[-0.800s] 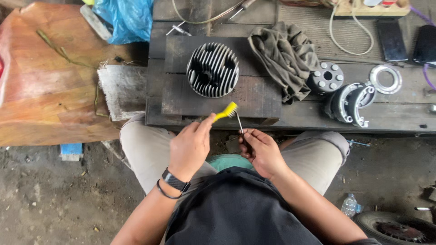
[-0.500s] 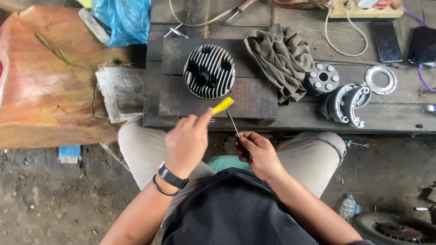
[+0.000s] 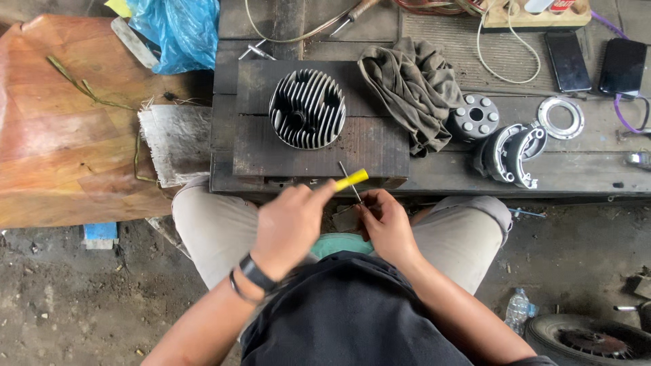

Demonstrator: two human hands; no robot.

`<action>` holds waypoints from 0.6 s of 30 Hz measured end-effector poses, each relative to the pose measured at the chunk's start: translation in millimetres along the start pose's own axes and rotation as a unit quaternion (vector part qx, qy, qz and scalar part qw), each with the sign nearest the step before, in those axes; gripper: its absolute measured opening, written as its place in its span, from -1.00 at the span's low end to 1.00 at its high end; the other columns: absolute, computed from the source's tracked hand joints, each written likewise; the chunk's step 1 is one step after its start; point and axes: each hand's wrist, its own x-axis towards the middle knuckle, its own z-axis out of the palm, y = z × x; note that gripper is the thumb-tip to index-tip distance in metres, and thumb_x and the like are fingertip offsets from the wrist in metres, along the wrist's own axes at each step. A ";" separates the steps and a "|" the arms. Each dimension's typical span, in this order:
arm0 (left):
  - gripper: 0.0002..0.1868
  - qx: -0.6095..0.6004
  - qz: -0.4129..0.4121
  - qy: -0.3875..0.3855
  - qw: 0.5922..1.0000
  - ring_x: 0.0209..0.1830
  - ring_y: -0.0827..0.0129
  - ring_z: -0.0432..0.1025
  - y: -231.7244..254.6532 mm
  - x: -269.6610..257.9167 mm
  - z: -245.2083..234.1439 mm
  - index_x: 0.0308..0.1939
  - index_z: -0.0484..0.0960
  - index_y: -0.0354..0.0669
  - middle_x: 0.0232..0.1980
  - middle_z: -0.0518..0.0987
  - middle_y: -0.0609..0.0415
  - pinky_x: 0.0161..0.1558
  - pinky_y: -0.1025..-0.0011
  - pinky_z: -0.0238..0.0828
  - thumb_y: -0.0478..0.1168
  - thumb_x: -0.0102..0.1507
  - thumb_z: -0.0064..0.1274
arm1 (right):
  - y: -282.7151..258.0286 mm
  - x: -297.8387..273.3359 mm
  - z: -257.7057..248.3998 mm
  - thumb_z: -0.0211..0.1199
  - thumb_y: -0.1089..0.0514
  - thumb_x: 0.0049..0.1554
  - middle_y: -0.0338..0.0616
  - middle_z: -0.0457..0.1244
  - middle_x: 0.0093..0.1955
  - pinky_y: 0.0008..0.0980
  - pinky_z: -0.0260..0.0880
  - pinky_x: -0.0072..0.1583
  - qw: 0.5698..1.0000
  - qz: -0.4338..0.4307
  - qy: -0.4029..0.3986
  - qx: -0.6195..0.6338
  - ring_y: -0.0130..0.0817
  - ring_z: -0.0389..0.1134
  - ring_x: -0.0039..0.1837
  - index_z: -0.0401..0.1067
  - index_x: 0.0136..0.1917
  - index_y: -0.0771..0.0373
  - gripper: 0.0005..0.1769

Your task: The person cleans a motorcycle cylinder head and a hub component by brushing them with a small yellow brush and scraping at the surfaces with a metal pick.

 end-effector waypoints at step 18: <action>-0.71 0.043 -0.025 0.067 0.996 -0.34 0.40 0.49 -14.5 -7.2 1.0 0.07 0.68 0.23 -0.40 0.53 0.30 -0.42 0.54 0.40 -0.21 0.34 -0.03 | -24.1 1.5 -14.5 0.28 0.26 0.18 0.03 0.33 -0.14 -0.09 0.51 -0.02 0.970 -0.114 0.030 -0.212 0.10 0.47 -0.02 0.52 0.07 0.27 -0.83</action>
